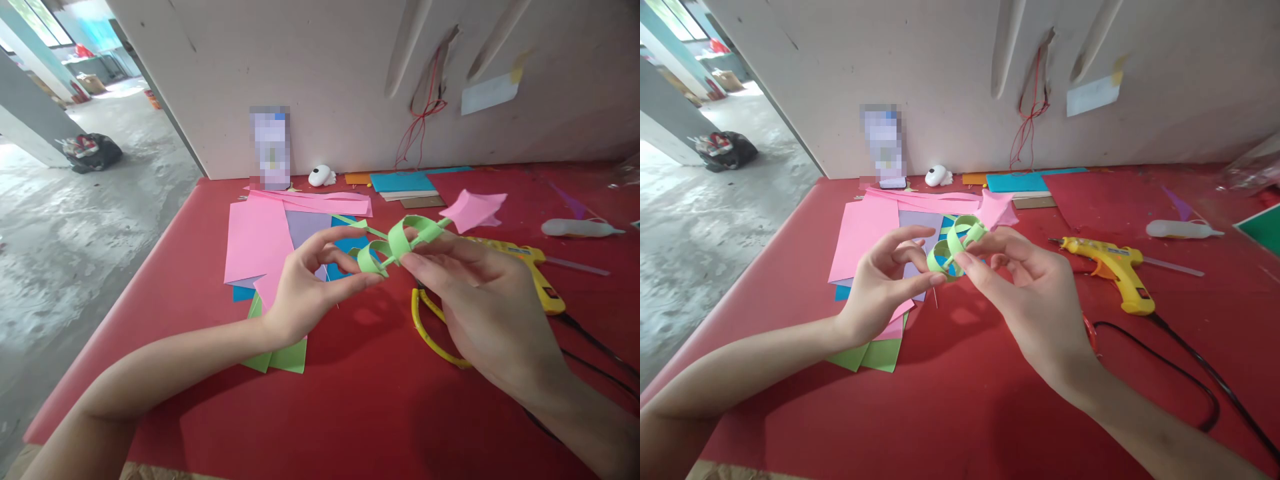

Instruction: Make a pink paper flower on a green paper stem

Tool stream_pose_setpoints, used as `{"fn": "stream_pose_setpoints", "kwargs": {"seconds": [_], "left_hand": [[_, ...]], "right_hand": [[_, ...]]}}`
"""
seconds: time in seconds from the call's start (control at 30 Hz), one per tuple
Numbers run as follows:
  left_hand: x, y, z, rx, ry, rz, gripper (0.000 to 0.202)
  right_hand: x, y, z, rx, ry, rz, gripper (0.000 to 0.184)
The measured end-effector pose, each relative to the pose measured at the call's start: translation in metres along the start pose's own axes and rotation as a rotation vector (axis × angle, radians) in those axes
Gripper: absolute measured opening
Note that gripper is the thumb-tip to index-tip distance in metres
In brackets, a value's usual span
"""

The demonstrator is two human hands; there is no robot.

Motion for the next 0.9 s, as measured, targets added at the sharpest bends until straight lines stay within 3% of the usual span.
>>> {"fn": "stream_pose_setpoints", "kwargs": {"seconds": [0.27,0.53,0.8,0.9], "left_hand": [[-0.002,-0.001,0.0,0.003,-0.04,-0.028,0.038],[0.002,0.004,0.006,0.008,-0.083,0.056,0.039],[-0.002,0.004,0.006,-0.106,-0.147,0.002,0.04],[-0.003,0.004,0.005,-0.157,-0.154,-0.037,0.04]], "right_hand": [[0.0,-0.001,0.0,-0.168,0.046,0.02,0.007],[-0.004,-0.003,-0.002,-0.045,0.106,0.075,0.032],[-0.01,-0.009,-0.001,0.044,0.052,-0.025,0.037],[-0.013,-0.008,-0.002,0.047,0.067,-0.058,0.028]]}}
Point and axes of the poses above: each hand's wrist, its own x-axis towards the middle knuckle, its own y-axis out of the back of the hand, z = x × y, the point moved 2 cm from there along x, towards the middle knuckle, and after that the axes turned 10 degrees about z, right-handed, at the moved point
